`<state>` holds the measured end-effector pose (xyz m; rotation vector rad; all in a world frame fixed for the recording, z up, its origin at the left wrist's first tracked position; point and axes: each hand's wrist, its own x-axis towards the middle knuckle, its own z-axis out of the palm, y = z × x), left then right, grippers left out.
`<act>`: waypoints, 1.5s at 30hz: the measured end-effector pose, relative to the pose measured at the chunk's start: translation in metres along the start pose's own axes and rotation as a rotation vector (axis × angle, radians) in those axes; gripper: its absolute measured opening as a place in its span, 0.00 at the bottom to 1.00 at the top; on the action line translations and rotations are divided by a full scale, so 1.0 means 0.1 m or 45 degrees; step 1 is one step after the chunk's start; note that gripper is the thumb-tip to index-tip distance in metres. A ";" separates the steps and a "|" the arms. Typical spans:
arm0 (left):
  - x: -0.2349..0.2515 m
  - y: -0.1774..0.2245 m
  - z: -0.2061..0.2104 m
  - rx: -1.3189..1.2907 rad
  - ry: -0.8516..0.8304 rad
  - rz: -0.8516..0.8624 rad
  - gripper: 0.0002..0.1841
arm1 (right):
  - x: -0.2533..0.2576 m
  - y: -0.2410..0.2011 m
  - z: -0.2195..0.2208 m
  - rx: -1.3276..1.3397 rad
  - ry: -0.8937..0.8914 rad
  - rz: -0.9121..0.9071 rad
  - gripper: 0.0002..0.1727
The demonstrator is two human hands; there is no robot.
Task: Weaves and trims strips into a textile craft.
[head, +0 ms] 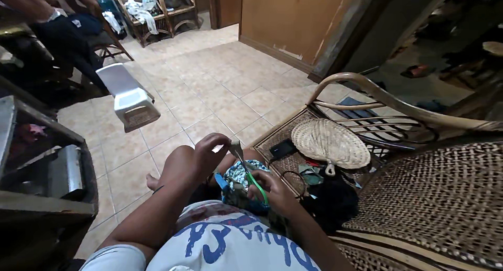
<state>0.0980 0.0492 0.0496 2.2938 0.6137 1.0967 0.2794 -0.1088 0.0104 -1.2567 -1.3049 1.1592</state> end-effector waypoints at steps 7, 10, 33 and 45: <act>-0.03 0.00 0.07 0.187 0.015 0.304 0.04 | 0.01 -0.02 0.03 0.002 0.058 0.015 0.24; -0.04 -0.04 0.09 0.206 0.019 0.364 0.03 | 0.00 -0.03 0.03 0.017 0.079 0.018 0.23; -0.06 -0.06 0.10 0.420 0.008 0.486 0.05 | 0.02 -0.01 0.00 0.084 0.038 0.129 0.25; -0.08 -0.09 0.09 0.450 -0.006 0.505 0.05 | 0.04 0.02 -0.02 0.104 0.056 0.091 0.22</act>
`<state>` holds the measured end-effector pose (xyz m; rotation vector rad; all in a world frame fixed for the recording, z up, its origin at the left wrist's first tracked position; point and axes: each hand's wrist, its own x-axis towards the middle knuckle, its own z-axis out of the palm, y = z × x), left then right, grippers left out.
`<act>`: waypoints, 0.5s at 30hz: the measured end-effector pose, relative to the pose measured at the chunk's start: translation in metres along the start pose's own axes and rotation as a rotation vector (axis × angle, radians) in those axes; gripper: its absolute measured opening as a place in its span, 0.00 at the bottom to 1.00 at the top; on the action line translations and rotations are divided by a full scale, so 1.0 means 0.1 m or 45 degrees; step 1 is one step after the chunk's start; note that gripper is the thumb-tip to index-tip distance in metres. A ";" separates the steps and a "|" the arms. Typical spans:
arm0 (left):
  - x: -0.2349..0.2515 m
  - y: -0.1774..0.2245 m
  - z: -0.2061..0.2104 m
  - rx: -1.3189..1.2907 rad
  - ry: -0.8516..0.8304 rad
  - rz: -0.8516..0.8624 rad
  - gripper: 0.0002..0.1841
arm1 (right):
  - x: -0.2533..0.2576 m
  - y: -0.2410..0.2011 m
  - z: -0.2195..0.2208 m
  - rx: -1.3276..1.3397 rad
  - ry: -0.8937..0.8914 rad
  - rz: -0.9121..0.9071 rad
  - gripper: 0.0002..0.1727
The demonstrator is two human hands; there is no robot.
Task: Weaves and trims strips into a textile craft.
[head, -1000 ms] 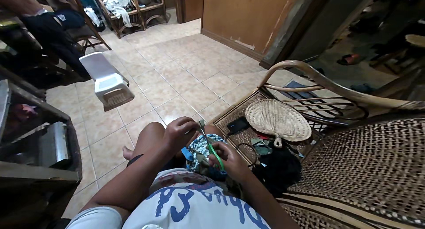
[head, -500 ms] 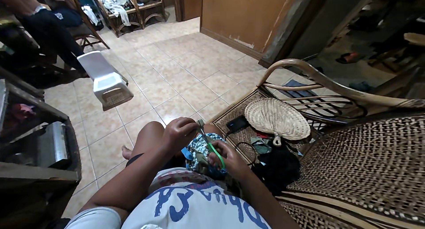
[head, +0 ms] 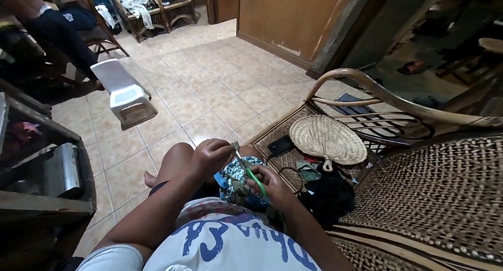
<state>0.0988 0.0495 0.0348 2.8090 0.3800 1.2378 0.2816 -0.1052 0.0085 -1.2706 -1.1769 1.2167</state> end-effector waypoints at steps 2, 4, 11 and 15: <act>0.01 0.01 -0.01 -0.002 -0.010 0.002 0.06 | 0.00 0.01 -0.01 -0.004 0.004 -0.011 0.22; 0.01 0.01 -0.02 0.001 -0.021 0.001 0.06 | 0.00 0.01 -0.01 -0.007 0.006 -0.016 0.22; -0.01 -0.01 -0.01 -0.031 -0.018 -0.024 0.05 | 0.00 0.01 -0.03 -0.011 0.002 0.000 0.22; -0.03 -0.04 0.02 -0.093 0.011 -0.047 0.06 | -0.01 -0.01 -0.04 -0.005 -0.001 0.005 0.20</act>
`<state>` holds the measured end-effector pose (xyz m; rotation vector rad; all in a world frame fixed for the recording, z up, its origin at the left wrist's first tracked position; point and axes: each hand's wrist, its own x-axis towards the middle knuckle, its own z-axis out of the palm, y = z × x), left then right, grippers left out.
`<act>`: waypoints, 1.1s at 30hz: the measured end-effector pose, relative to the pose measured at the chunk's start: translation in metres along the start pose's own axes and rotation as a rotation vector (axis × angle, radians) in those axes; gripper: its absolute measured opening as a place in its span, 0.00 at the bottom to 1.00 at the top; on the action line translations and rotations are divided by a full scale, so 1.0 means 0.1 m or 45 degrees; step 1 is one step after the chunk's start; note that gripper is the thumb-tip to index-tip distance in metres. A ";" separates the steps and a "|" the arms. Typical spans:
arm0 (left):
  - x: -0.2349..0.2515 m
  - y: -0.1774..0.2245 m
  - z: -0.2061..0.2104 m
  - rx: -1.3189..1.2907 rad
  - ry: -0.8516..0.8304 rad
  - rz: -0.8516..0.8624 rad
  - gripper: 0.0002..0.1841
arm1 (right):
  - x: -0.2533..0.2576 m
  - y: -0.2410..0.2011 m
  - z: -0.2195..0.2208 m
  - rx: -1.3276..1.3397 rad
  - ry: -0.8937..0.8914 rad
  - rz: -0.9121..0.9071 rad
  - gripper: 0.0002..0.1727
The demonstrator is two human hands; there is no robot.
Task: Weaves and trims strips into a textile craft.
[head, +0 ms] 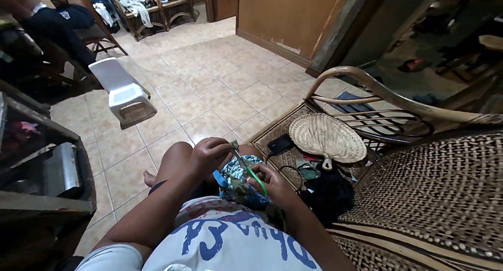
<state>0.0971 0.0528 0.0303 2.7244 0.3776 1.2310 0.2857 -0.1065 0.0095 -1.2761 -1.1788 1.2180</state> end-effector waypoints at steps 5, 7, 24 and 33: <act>0.00 -0.02 0.02 -0.013 0.004 0.009 0.05 | -0.01 -0.01 0.00 0.002 -0.001 -0.005 0.19; -0.01 -0.04 0.03 -0.021 0.010 0.023 0.05 | -0.01 -0.01 -0.01 0.002 -0.009 -0.008 0.19; 0.02 0.02 -0.02 -0.168 -0.061 -0.226 0.04 | -0.01 -0.01 -0.24 -0.213 -0.051 -0.015 0.25; -0.09 -0.02 0.21 -1.105 -0.016 -1.157 0.15 | 0.00 0.65 -1.44 -0.964 0.777 0.651 0.27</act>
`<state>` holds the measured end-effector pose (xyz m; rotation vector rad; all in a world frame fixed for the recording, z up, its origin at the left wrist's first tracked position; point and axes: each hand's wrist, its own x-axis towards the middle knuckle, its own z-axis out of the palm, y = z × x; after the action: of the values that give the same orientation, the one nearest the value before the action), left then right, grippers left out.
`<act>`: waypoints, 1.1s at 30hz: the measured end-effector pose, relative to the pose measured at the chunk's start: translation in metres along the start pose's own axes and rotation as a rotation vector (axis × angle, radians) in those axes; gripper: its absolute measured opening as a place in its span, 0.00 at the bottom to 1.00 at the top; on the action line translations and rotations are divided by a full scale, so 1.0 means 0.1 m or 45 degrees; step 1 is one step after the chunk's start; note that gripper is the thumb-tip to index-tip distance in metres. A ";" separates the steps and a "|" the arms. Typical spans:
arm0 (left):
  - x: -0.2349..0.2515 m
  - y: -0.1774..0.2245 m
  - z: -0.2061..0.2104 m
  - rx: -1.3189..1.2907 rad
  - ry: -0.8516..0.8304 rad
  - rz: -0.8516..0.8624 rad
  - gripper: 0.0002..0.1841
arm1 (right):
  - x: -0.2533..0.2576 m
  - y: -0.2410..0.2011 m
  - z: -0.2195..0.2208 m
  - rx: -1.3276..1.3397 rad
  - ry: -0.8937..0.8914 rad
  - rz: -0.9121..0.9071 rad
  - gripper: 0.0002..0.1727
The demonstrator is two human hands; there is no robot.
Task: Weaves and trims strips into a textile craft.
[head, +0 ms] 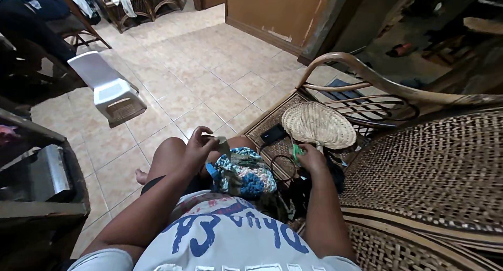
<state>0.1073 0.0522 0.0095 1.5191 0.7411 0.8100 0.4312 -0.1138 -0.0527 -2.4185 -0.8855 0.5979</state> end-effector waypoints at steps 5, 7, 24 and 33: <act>0.00 -0.04 0.03 0.095 -0.131 -0.090 0.09 | 0.18 0.64 0.31 -0.190 0.135 0.345 0.21; -0.01 -0.02 0.07 0.085 -0.151 -0.141 0.10 | 0.18 0.77 0.42 -0.320 0.040 0.406 0.19; -0.13 0.06 0.27 -0.041 -0.320 -0.166 0.22 | -0.63 -0.95 0.49 0.728 -0.149 -1.302 0.30; -0.15 0.03 0.24 0.111 -0.374 -0.040 0.21 | -0.76 -1.07 0.63 0.735 0.053 -1.243 0.08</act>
<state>0.1188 0.0265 0.0100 1.6565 0.5857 0.5208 0.2940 -0.0759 -0.0223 -1.2607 -1.4602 0.3357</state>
